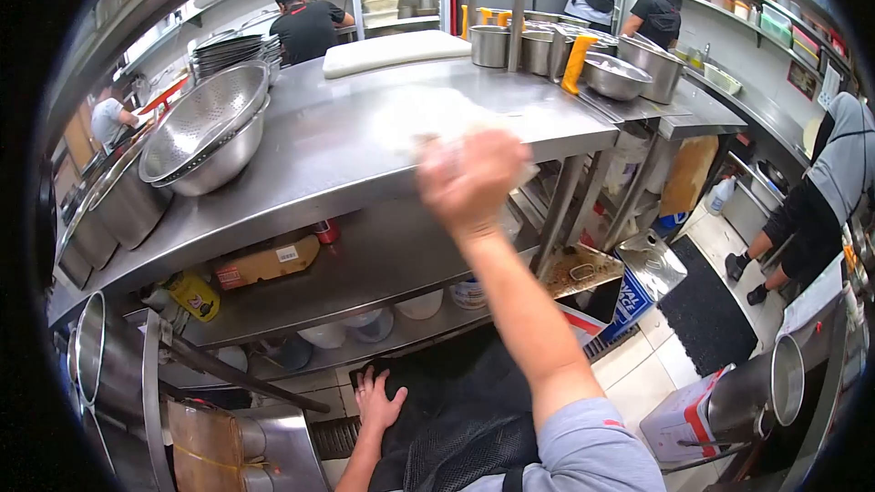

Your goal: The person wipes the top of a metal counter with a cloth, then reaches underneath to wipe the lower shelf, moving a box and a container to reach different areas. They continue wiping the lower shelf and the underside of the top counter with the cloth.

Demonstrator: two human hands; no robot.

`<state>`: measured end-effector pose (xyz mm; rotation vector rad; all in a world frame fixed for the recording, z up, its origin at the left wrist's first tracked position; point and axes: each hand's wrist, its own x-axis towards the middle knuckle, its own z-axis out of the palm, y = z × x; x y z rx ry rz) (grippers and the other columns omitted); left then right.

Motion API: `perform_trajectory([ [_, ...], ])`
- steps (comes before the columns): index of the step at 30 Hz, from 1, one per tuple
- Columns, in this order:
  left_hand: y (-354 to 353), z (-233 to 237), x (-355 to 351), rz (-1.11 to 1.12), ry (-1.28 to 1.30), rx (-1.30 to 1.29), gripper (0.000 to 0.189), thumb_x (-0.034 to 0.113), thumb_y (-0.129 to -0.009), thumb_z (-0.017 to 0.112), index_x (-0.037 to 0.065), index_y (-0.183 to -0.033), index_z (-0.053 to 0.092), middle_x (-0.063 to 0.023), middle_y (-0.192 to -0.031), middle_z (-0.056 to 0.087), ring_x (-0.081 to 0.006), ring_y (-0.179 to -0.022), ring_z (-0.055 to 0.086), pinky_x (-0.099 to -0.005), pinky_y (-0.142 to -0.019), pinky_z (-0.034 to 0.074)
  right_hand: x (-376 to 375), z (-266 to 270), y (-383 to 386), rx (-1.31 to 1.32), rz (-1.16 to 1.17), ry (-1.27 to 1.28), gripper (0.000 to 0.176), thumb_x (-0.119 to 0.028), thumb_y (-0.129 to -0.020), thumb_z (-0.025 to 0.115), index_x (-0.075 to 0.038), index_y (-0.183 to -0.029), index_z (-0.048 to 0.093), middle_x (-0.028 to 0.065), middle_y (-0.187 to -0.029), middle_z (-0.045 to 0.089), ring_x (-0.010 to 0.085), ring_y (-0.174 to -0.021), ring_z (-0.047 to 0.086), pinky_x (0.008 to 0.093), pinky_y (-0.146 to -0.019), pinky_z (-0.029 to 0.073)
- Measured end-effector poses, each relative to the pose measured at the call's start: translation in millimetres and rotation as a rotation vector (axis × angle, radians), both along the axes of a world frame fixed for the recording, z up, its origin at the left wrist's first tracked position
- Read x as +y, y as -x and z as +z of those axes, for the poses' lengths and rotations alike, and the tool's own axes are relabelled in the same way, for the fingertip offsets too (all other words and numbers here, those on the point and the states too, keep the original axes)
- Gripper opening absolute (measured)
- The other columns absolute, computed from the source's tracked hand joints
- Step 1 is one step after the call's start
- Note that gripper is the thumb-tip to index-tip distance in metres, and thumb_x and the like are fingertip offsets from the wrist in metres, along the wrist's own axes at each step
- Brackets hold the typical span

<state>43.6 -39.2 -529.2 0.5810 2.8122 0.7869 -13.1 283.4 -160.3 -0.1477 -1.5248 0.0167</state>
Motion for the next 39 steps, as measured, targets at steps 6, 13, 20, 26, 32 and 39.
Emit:
perform_trajectory([
  [6, 4, -12, 1, -0.012, 0.007, -0.001, 0.071, 0.053, -0.089, 0.071, 0.017, -0.148, 0.055, -0.0176, -0.165, 0.034, -0.0451, -0.155, 0.023, -0.0596, -0.124, 0.023, -186, -14, 59, -0.006, 0.4, -0.332, 0.041, -0.039, -0.09, 0.064, -0.008, -0.116, 0.063, 0.0135, -0.122, 0.064, 0.0346, -0.12, 0.059, 0.06, -0.108, 0.04],
  [13, 10, -20, 5, -0.012, 0.017, -0.022, 0.07, 0.052, -0.088, 0.071, 0.018, -0.147, 0.056, -0.0183, -0.164, 0.037, -0.0451, -0.153, 0.026, -0.0575, -0.123, 0.025, -204, -13, 70, 0.005, 0.531, -0.551, 0.024, -0.026, -0.09, 0.064, -0.013, -0.11, 0.063, 0.0094, -0.133, 0.061, 0.0296, -0.132, 0.054, 0.0582, -0.116, 0.039],
  [20, 9, -17, -2, -0.03, -0.006, 0.051, 0.068, 0.051, -0.088, 0.071, 0.016, -0.145, 0.058, -0.0216, -0.161, 0.04, -0.0447, -0.152, 0.029, -0.0574, -0.12, 0.029, -5, -32, 12, -0.116, 0.254, -0.647, 0.036, -0.026, -0.085, 0.072, -0.023, -0.116, 0.054, 0.0073, -0.132, 0.057, 0.0322, -0.127, 0.055, 0.0548, -0.106, 0.047],
  [26, -3, -7, -6, 0.022, 0.022, 0.061, 0.066, 0.049, -0.088, 0.073, 0.017, -0.145, 0.057, -0.0185, -0.162, 0.038, -0.0463, -0.152, 0.027, -0.058, -0.122, 0.027, 156, -39, -75, -0.27, -0.052, -0.37, 0.072, -0.011, -0.069, 0.082, -0.008, -0.135, 0.053, 0.0185, -0.143, 0.044, 0.0427, -0.136, 0.045, 0.0549, -0.113, 0.039],
  [32, -15, 4, 0, -0.006, 0.038, 0.064, 0.068, 0.05, -0.09, 0.071, 0.019, -0.148, 0.052, -0.0157, -0.165, 0.032, -0.0444, -0.155, 0.021, -0.0592, -0.124, 0.022, 187, -99, -142, -0.109, 0.094, 0.407, 0.042, -0.013, -0.102, 0.067, 0.004, -0.137, 0.053, 0.0172, -0.133, 0.061, 0.0262, -0.123, 0.058, 0.0384, -0.109, 0.043],
  [39, -25, 24, 6, 0.004, 0.045, 0.027, 0.065, 0.047, -0.094, 0.067, 0.018, -0.149, 0.051, -0.017, -0.166, 0.03, -0.0451, -0.156, 0.019, -0.0607, -0.126, 0.018, 120, -195, -122, -0.221, 0.537, 1.047, 0.057, -0.038, -0.108, 0.057, 0.008, -0.142, 0.051, 0.0194, -0.135, 0.062, 0.0231, -0.121, 0.058, 0.0348, -0.106, 0.045],
])
